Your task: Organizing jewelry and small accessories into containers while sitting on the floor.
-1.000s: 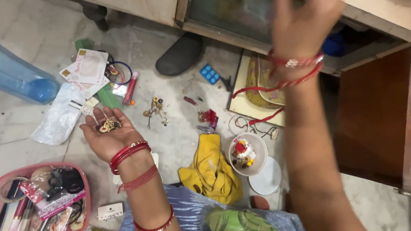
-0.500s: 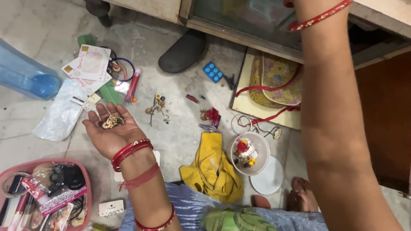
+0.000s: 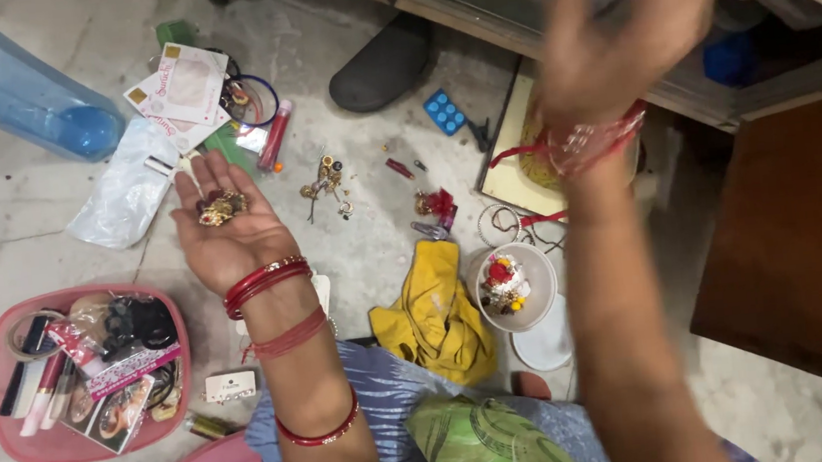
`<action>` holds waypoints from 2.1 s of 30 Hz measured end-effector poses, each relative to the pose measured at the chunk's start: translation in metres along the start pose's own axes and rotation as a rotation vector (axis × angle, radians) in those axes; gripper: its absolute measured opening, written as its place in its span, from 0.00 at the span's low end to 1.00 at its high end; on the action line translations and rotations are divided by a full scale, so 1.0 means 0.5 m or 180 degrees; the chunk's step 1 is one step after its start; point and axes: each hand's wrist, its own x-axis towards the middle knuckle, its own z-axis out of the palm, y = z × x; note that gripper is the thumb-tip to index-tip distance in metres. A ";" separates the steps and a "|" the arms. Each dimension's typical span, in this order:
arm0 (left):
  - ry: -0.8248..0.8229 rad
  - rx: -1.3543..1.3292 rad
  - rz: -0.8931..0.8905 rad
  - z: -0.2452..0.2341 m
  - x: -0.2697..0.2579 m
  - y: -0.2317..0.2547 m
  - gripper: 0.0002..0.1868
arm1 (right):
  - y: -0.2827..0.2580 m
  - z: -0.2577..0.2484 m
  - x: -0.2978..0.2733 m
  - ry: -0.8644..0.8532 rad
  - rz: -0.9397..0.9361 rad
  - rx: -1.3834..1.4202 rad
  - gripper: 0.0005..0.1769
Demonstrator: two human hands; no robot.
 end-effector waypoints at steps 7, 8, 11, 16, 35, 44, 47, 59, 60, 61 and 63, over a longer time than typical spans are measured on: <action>-0.0032 0.0212 -0.0491 -0.035 0.014 0.003 0.18 | -0.243 -0.095 -0.292 -0.2527 0.1496 0.1466 0.09; -0.0017 0.0182 -0.0605 -0.044 0.017 0.005 0.19 | -0.264 -0.109 -0.310 -0.2926 0.1356 0.1603 0.14; 0.0213 0.0241 -0.0802 0.010 -0.015 -0.005 0.21 | -0.288 -0.115 -0.380 -0.3387 0.1606 0.1458 0.19; 0.0132 0.0140 -0.0960 0.018 -0.018 -0.013 0.22 | -0.316 -0.087 -0.373 -0.3191 0.1222 0.1556 0.21; 0.0259 0.0101 -0.0873 0.015 -0.014 -0.007 0.19 | -0.256 0.134 -0.391 -0.3111 0.1401 0.1521 0.02; 0.0026 0.0331 -0.1047 0.042 -0.031 -0.020 0.26 | -0.269 0.092 -0.362 -0.2999 0.1206 0.1628 0.16; -0.0151 0.0445 -0.1137 0.041 -0.031 -0.032 0.28 | -0.298 0.051 -0.309 -0.2745 0.1560 0.2031 0.13; -0.0819 0.0488 -0.1784 0.007 -0.054 -0.106 0.31 | -0.290 -0.063 -0.220 -0.2714 0.2513 0.2450 0.11; -0.0816 0.0483 -0.1794 0.006 -0.060 -0.114 0.31 | -0.285 -0.070 -0.223 -0.2716 0.2513 0.2439 0.11; -0.0983 0.0497 -0.1940 0.004 -0.066 -0.124 0.31 | -0.280 -0.076 -0.227 -0.2551 0.2542 0.2439 0.11; -0.1160 0.0516 -0.2112 0.005 -0.076 -0.142 0.31 | -0.271 -0.088 -0.218 -0.2367 0.2579 0.2418 0.10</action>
